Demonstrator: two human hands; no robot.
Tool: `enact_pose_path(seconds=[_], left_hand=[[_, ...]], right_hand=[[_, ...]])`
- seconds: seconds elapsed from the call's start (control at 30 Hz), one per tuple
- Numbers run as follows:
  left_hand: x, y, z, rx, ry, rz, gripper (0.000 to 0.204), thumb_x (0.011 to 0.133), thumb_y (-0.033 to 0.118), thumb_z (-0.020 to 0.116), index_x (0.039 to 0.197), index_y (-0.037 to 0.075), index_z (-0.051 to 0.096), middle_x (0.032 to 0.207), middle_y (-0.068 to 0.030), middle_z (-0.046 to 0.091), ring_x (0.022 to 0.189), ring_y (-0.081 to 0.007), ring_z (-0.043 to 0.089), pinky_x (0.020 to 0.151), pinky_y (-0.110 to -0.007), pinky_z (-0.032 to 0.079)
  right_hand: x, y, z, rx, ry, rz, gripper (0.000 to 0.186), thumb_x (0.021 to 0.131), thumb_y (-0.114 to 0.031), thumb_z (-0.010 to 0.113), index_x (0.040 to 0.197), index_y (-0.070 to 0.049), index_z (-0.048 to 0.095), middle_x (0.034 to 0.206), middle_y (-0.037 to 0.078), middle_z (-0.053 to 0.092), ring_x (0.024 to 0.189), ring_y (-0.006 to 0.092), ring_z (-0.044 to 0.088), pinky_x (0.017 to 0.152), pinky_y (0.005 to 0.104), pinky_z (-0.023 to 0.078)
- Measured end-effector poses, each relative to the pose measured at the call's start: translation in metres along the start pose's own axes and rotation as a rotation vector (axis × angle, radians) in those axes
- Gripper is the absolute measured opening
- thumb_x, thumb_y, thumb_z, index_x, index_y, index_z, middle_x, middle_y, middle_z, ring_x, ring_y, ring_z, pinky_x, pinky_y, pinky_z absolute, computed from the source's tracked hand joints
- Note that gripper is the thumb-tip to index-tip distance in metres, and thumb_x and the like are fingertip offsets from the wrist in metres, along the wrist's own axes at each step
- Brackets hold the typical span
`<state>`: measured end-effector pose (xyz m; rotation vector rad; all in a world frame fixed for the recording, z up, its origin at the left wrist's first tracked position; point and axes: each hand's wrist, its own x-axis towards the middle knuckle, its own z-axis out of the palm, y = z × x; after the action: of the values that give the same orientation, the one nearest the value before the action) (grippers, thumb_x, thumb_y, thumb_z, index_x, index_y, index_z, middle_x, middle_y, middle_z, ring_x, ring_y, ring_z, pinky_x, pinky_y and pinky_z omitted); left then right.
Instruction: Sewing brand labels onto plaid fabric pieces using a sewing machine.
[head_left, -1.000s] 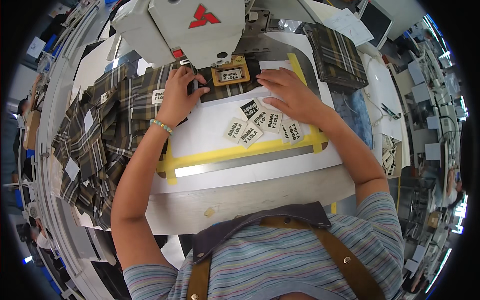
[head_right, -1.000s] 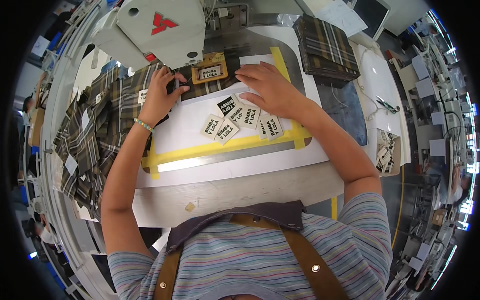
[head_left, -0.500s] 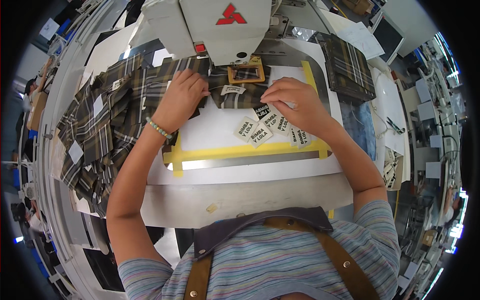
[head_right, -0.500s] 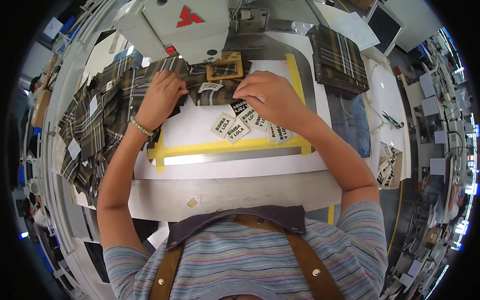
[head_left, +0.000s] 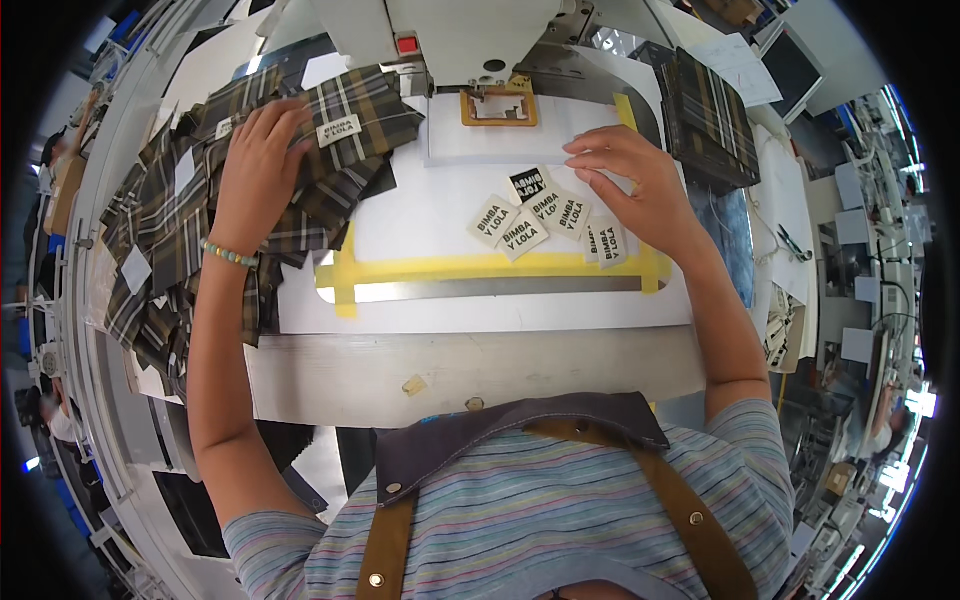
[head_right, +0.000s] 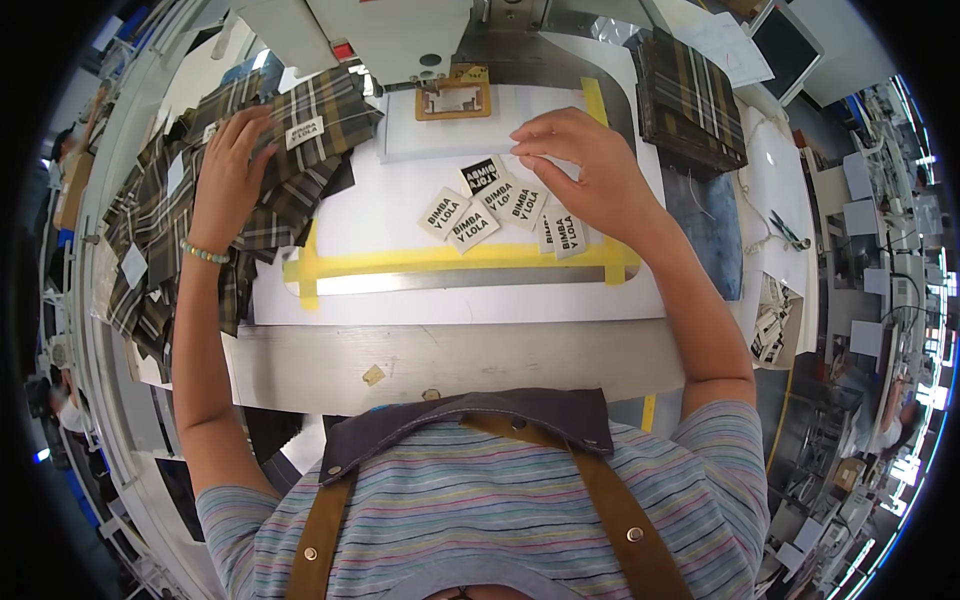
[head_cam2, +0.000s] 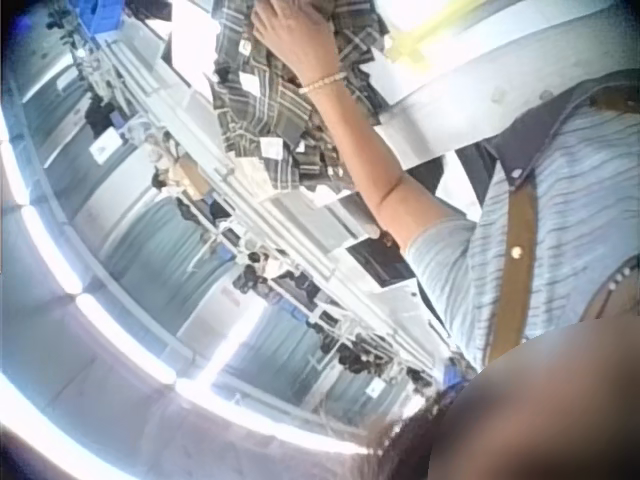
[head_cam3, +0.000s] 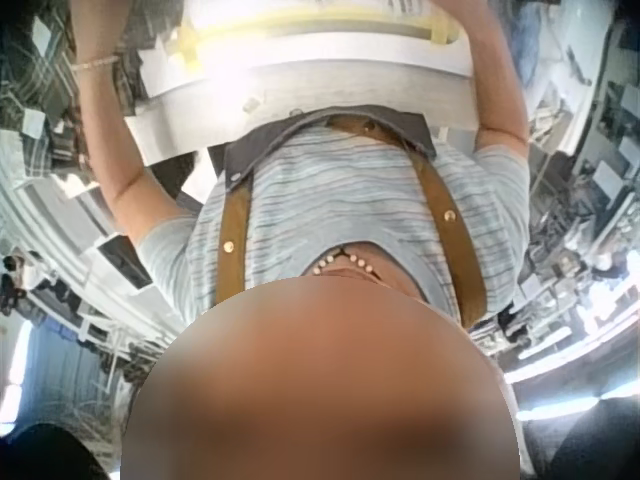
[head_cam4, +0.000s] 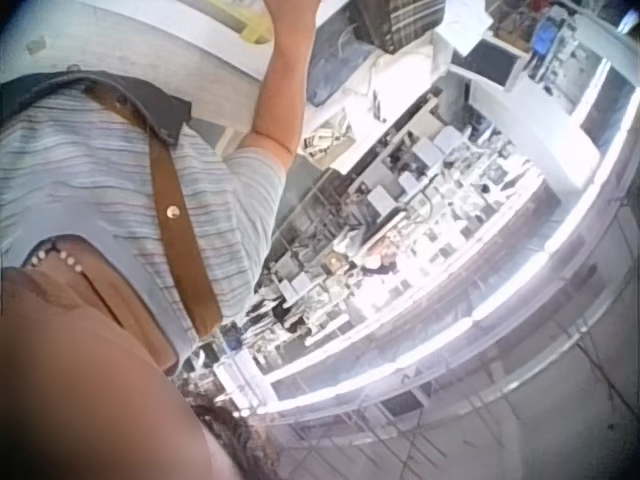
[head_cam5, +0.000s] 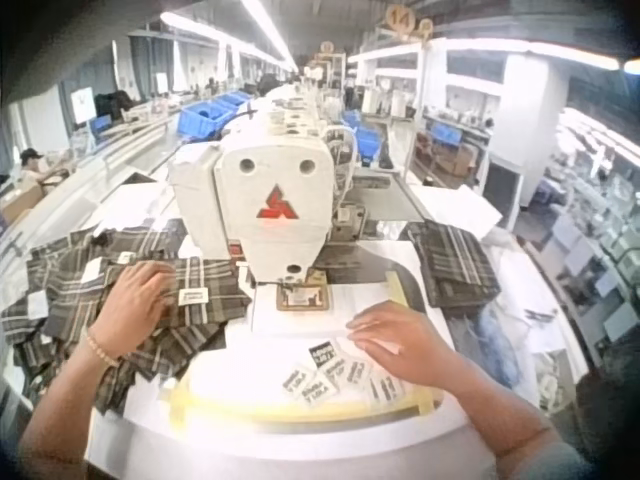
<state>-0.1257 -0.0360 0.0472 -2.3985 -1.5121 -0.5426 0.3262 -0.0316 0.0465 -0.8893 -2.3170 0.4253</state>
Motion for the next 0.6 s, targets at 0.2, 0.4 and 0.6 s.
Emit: enact_pose_path(seconds=[0.2, 0.4, 0.6], left_hand=[[0.017, 0.042, 0.059, -0.027, -0.029, 0.082, 0.046, 0.109, 0.034, 0.061, 0.149, 0.010, 0.060, 0.158, -0.0101, 0.057, 0.148, -0.0338, 0.049, 0.122, -0.049, 0.038], [-0.006, 0.022, 0.081, 0.046, -0.153, 0.001, 0.070, 0.109, 0.059, 0.053, 0.167, 0.021, 0.044, 0.178, -0.0040, 0.033, 0.165, -0.0346, 0.027, 0.133, -0.054, 0.020], [-0.022, 0.021, 0.061, -0.003, -0.199, 0.037, 0.070, 0.109, 0.056, 0.055, 0.167, 0.020, 0.043, 0.178, -0.0053, 0.034, 0.164, -0.0336, 0.029, 0.133, -0.052, 0.020]], right_hand=[[0.004, -0.016, 0.010, 0.004, -0.074, -0.072, 0.014, 0.096, -0.008, 0.076, 0.108, -0.002, 0.080, 0.118, 0.008, 0.077, 0.113, 0.0293, 0.070, 0.096, 0.0396, 0.057], [0.003, -0.025, 0.031, -0.076, -0.158, -0.241, 0.014, 0.093, -0.012, 0.078, 0.104, -0.004, 0.080, 0.115, 0.007, 0.077, 0.115, 0.0276, 0.069, 0.102, 0.0418, 0.054], [0.006, -0.037, 0.049, -0.226, -0.195, -0.464, 0.012, 0.088, -0.012, 0.078, 0.099, -0.006, 0.078, 0.113, 0.007, 0.077, 0.116, 0.0248, 0.070, 0.102, 0.0405, 0.054]])
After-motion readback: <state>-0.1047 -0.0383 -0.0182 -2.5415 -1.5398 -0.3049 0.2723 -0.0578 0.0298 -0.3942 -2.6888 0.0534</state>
